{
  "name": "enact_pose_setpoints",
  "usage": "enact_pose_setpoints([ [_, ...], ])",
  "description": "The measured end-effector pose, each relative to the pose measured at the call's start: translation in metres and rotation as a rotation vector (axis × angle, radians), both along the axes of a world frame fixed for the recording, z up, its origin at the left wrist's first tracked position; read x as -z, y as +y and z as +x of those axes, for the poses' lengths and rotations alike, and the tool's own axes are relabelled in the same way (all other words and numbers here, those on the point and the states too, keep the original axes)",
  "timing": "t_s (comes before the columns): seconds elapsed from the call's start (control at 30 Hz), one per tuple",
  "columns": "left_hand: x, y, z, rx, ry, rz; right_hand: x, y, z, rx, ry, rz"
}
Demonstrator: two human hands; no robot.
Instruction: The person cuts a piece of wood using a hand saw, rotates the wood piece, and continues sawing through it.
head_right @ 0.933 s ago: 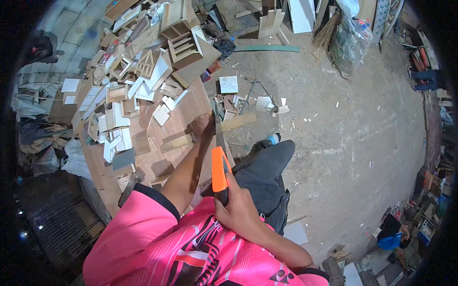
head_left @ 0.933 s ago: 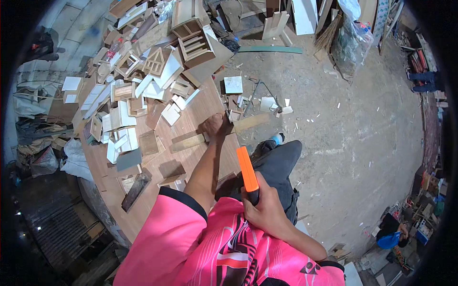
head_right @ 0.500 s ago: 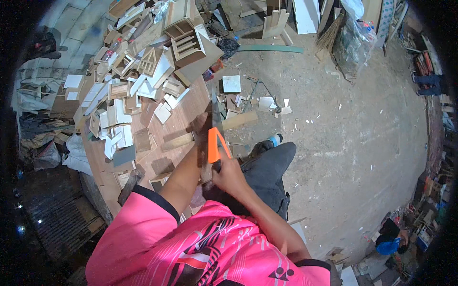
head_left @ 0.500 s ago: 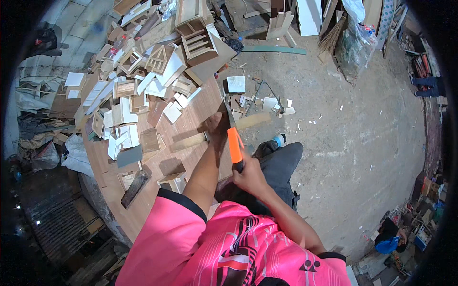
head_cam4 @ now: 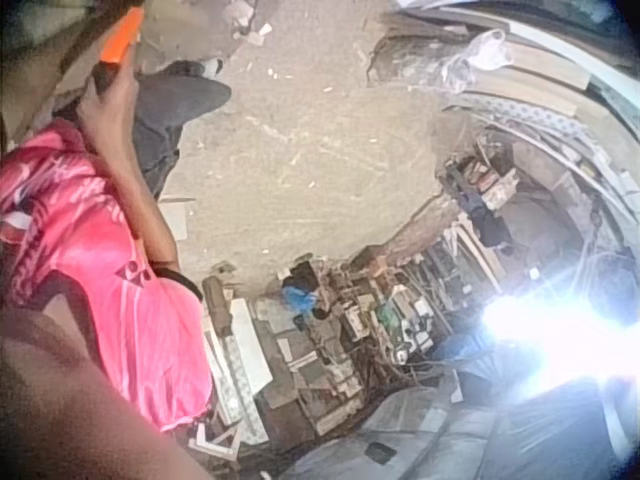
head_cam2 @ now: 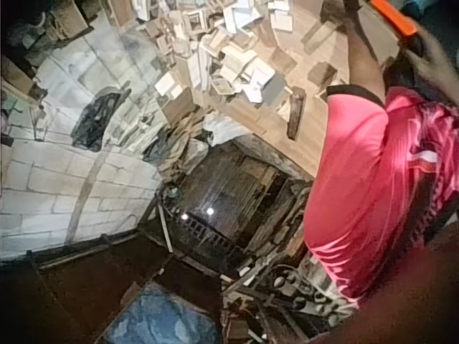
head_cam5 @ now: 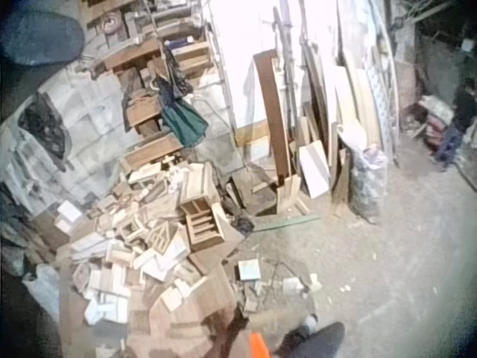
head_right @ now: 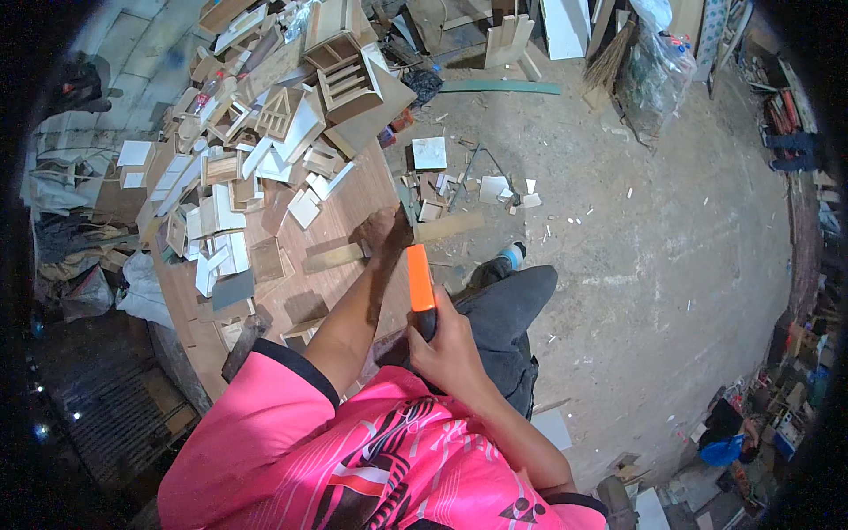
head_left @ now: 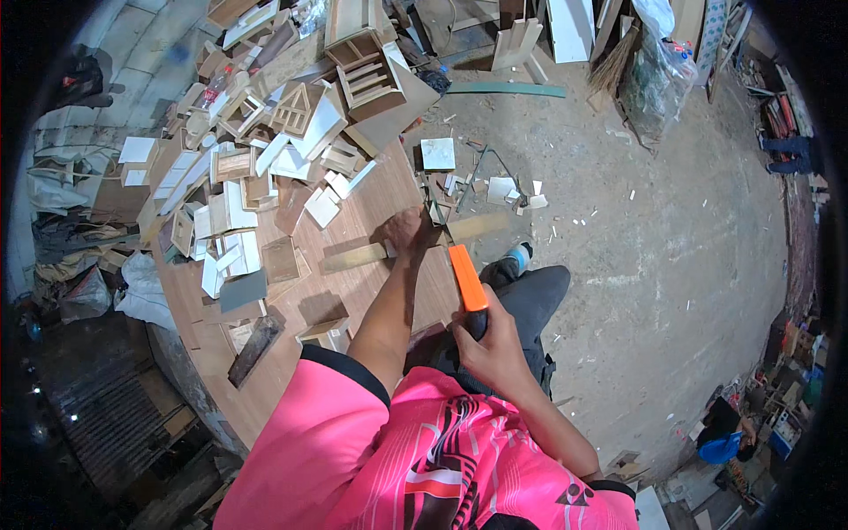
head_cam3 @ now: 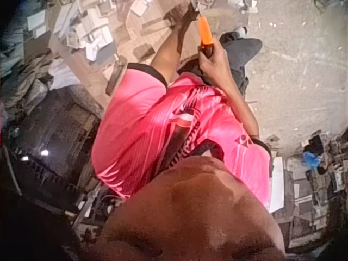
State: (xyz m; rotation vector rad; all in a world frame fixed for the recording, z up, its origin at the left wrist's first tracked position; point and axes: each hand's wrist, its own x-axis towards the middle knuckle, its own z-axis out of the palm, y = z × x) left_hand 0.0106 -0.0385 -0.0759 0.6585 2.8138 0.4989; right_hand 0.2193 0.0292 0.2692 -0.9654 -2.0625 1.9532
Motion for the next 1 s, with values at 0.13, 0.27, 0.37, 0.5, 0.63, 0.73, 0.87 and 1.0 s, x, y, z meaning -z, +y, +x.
enact_pose_setpoints([
  [0.13, -0.016, 0.004, 0.005, -0.026, -0.023, -0.012, -0.01, 0.006, -0.013, -0.037, -0.036, -0.078],
  [0.27, -0.035, 0.008, -0.004, -0.075, -0.045, -0.016, -0.014, 0.011, -0.021, -0.079, -0.073, -0.034],
  [0.37, -0.052, 0.01, 0.001, -0.108, -0.066, -0.013, -0.005, 0.004, -0.014, -0.063, -0.049, 0.025],
  [0.5, -0.07, 0.015, 0.004, -0.149, -0.087, -0.013, -0.013, 0.0, -0.002, -0.098, 0.031, 0.035],
  [0.63, -0.089, 0.017, 0.008, -0.144, -0.104, 0.01, -0.063, -0.004, 0.018, -0.12, -0.057, -0.12],
  [0.73, -0.1, 0.017, 0.008, -0.095, -0.179, -0.001, -0.07, 0.0, 0.027, -0.115, -0.038, -0.131],
  [0.87, -0.075, 0.015, 0.008, -0.104, -0.091, 0.018, -0.068, 0.004, 0.026, -0.182, -0.023, -0.158],
  [1.0, -0.104, 0.027, 0.013, -0.075, -0.134, -0.009, -0.077, 0.005, 0.023, -0.177, -0.145, -0.135],
])
